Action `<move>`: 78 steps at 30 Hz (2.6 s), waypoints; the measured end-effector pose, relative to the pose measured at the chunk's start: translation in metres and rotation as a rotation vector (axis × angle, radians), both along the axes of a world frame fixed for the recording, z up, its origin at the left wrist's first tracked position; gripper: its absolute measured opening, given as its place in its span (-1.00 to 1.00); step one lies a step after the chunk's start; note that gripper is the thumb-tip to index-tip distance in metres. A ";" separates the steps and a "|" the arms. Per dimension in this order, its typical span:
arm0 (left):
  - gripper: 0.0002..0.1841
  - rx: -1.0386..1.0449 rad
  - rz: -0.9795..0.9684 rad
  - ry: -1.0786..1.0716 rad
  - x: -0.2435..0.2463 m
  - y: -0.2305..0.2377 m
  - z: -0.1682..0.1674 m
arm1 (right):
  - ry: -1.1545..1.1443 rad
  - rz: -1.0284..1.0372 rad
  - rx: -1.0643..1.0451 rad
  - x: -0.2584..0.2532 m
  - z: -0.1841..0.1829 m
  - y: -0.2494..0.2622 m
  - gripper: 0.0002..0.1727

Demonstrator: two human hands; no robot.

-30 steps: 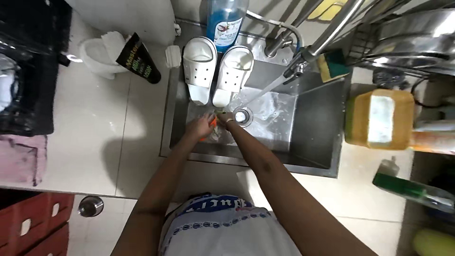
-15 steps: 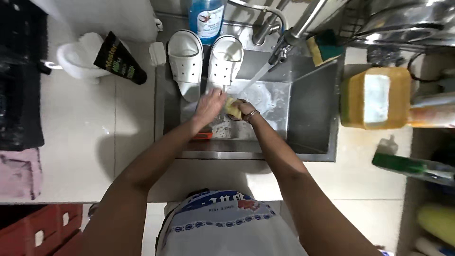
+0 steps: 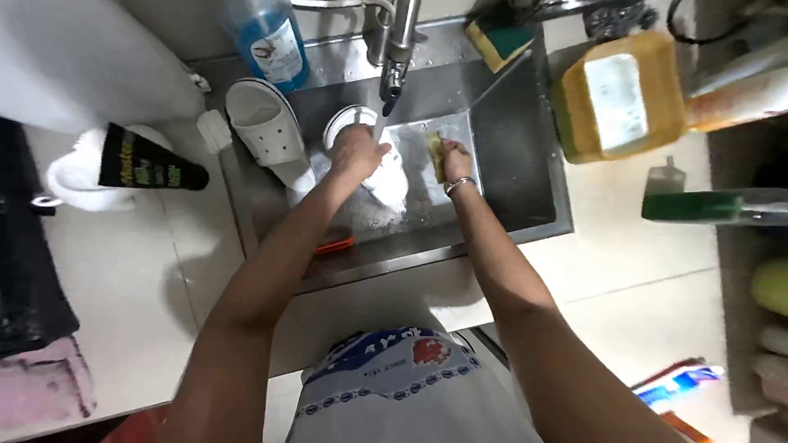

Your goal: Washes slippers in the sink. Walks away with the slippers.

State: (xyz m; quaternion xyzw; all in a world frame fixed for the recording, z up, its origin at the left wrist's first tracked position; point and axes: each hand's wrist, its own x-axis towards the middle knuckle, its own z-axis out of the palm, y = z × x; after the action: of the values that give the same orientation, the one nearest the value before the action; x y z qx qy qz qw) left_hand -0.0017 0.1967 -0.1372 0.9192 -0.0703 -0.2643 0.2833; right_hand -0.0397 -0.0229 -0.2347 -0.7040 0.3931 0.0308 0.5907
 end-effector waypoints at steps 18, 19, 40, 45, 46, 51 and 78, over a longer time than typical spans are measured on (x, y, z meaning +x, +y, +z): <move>-0.04 -0.521 1.179 0.257 -0.106 0.021 -0.123 | 0.115 0.953 -0.514 0.045 -0.079 0.079 -0.62; -0.06 -0.467 1.143 0.226 -0.106 0.022 -0.119 | 0.130 0.895 -0.489 0.047 -0.075 0.081 -0.62; -0.12 -0.195 0.825 0.064 -0.098 0.020 -0.099 | 0.089 1.085 -0.340 0.024 -0.071 0.102 -0.44; -0.30 -0.078 0.592 -0.033 -0.082 0.013 -0.032 | 0.047 0.520 0.436 0.034 -0.025 0.097 -0.57; -0.31 -0.057 0.574 -0.030 -0.079 0.013 -0.018 | 0.039 0.408 0.600 0.029 -0.017 0.107 -0.61; -0.16 -0.161 0.635 -0.087 -0.079 0.021 0.010 | -0.223 0.235 0.810 0.000 0.011 0.144 -0.43; -0.58 -0.122 0.192 -0.103 -0.030 0.054 0.005 | -0.320 0.299 -0.159 -0.016 0.085 0.156 -0.52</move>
State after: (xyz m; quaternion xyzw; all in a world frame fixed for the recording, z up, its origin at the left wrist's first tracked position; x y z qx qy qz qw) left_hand -0.0319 0.2506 -0.1318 0.9151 -0.0125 -0.1834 0.3589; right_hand -0.0560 0.1331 -0.1497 -0.7945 0.1870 -0.0252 0.5772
